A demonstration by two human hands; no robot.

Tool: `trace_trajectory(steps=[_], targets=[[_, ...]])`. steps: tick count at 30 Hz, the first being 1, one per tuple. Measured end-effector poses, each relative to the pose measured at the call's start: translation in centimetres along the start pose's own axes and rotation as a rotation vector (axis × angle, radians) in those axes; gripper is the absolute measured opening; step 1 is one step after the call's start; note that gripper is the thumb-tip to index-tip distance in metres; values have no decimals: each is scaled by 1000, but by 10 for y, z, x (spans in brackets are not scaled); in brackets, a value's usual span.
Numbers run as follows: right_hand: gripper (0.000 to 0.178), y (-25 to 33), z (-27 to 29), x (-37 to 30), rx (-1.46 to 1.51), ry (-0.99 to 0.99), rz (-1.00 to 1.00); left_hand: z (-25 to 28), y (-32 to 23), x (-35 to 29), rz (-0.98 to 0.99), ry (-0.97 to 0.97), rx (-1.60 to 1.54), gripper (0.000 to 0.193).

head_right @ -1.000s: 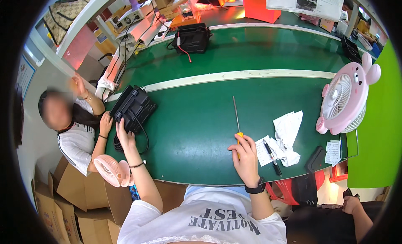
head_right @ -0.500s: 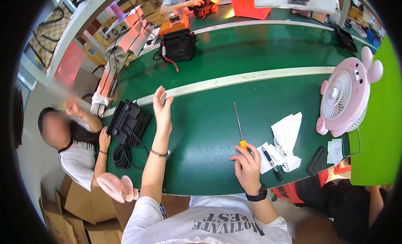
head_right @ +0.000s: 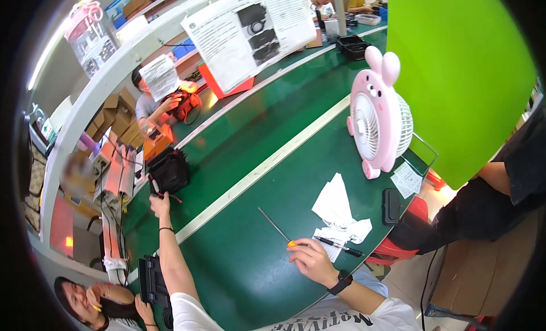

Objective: Assembling a black electronic component using a screwdriver, inserting cables, and documenting the process on a label.

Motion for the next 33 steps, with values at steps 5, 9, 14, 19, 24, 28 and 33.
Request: trace_trajectory(steps=[5, 9, 14, 19, 24, 28, 33], targets=[[15, 5, -4, 5, 31, 23, 34, 21, -17, -14, -245, -45, -205, 62], [17, 5, -8, 9, 88, 26, 2, 44, -61, -72, -374, -38, -248, 56], [18, 6, -5, 11, 138, -4, -10, 91, -94, -139, -439, -6, -290, 29], [18, 12, -3, 7, 147, -1, 6, 146, -94, -203, -448, -26, -431, 22], [18, 14, 1, 3, 163, -16, 29, 175, -70, -274, -451, 40, -497, 24], [18, 14, 5, 0, 200, -23, 19, 204, -70, -354, -539, 143, -438, 28], [18, 15, 13, -1, 195, -73, 41, 246, -38, -411, -379, 206, -566, 27]])
Point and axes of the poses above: each hand's wrist, its own x-axis towards the middle knuckle, its own z-axis out of the back of the hand, y = z × x, the point moved 8 cm from there along x, towards the middle knuckle, and after that the axes turned 3 degrees about -z, right-handed, at the moved point
